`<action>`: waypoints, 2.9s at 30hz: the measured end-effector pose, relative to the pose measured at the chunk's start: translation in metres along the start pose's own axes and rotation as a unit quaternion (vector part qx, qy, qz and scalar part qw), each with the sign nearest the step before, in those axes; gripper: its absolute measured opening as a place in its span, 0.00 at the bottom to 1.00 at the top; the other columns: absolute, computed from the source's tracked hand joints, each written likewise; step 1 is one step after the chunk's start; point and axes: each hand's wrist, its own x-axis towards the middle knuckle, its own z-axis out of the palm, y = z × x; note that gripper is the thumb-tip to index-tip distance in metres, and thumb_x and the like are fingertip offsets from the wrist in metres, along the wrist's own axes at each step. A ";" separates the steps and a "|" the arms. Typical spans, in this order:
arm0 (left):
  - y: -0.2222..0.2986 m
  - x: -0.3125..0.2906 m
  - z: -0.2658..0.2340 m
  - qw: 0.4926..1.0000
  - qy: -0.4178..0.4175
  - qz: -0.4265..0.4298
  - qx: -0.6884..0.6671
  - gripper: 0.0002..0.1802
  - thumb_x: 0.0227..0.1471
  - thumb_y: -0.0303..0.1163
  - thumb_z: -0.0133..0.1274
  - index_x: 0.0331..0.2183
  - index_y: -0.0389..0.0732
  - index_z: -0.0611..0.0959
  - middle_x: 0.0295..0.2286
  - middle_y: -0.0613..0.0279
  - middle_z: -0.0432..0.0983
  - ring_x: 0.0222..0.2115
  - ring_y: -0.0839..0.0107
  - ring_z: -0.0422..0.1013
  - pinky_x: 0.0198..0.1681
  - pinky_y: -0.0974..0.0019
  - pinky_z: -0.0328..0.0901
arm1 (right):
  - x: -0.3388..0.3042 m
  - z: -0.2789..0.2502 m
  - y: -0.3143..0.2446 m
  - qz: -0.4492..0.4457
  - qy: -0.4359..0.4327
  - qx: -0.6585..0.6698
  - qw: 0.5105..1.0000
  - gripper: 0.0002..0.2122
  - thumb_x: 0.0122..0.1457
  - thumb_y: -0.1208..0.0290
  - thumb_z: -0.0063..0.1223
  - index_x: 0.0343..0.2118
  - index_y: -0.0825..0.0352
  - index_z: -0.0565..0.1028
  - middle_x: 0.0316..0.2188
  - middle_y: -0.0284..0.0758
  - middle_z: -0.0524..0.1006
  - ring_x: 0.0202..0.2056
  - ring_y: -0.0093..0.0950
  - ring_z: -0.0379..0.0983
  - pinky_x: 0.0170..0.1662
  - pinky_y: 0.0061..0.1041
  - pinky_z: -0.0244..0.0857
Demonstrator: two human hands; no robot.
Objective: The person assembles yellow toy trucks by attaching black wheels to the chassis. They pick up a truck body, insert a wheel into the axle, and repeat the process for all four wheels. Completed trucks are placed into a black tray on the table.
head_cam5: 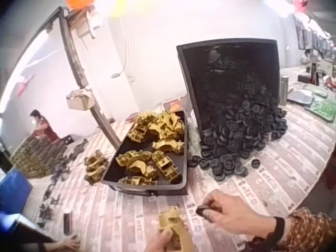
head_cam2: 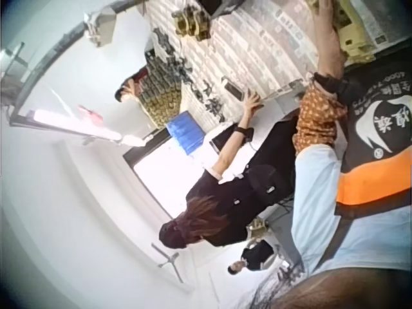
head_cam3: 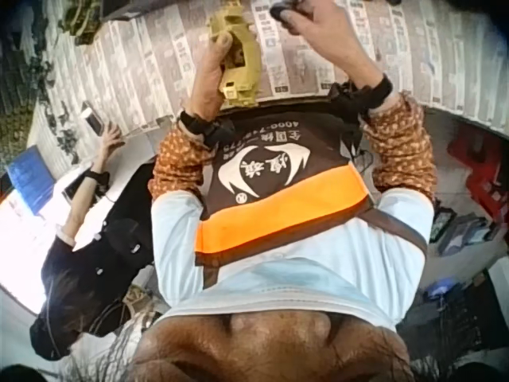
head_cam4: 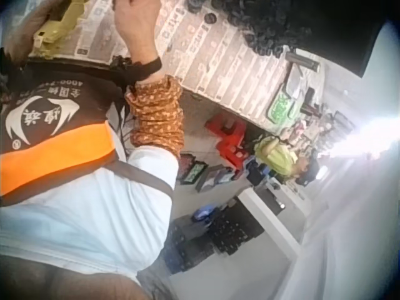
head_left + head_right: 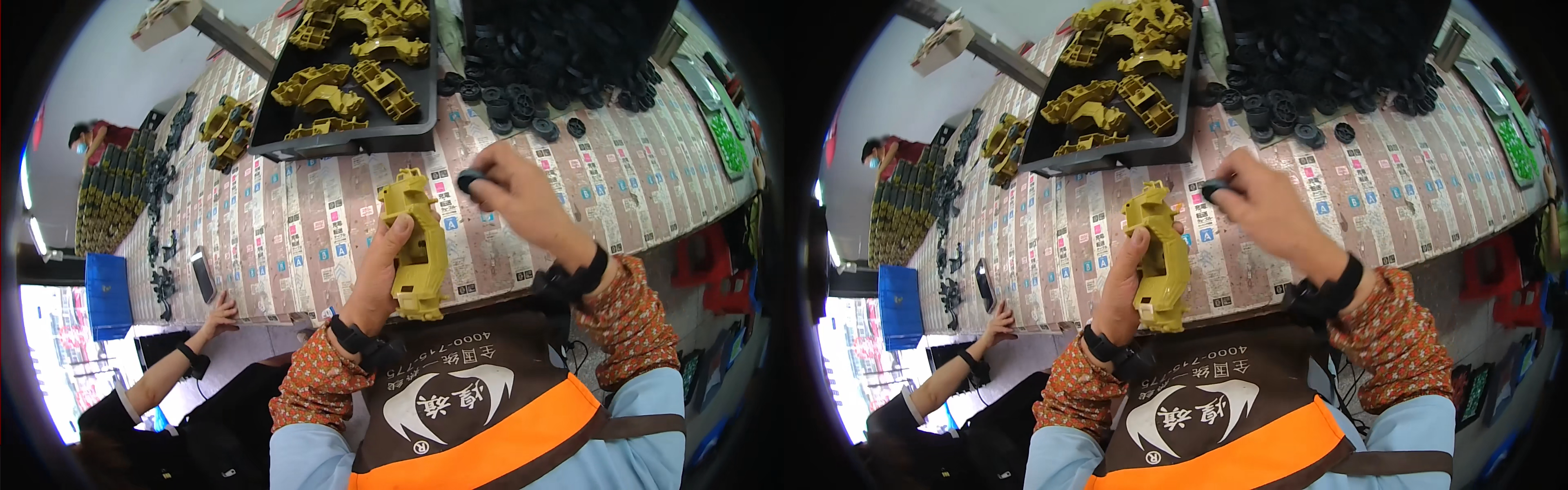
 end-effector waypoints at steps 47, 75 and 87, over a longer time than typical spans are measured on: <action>0.001 0.013 -0.003 0.994 0.055 0.081 -0.043 0.22 0.64 0.41 0.55 0.55 0.49 0.67 0.42 0.64 0.73 0.38 0.71 0.76 0.37 0.64 0.78 | 0.026 -0.122 0.050 0.012 0.141 -0.240 0.960 0.12 0.55 0.75 0.60 0.42 0.67 0.72 0.29 0.41 0.78 0.31 0.34 0.76 0.36 0.33 0.69; -0.007 0.008 -0.006 0.943 0.110 0.311 0.041 0.38 0.63 0.28 0.57 0.65 0.52 0.55 0.48 0.64 0.69 0.44 0.75 0.71 0.47 0.69 0.71 | -0.073 0.055 -0.027 0.014 0.015 0.047 0.999 0.12 0.59 0.81 0.55 0.46 0.74 0.76 0.32 0.46 0.83 0.34 0.33 0.83 0.37 0.27 0.74; -0.010 0.007 -0.005 0.941 0.114 0.315 0.055 0.40 0.62 0.27 0.58 0.66 0.51 0.54 0.50 0.63 0.67 0.45 0.74 0.70 0.47 0.69 0.71 | -0.075 0.059 -0.028 -0.002 0.016 0.016 1.000 0.12 0.58 0.81 0.54 0.46 0.74 0.76 0.34 0.49 0.82 0.35 0.38 0.83 0.38 0.30 0.74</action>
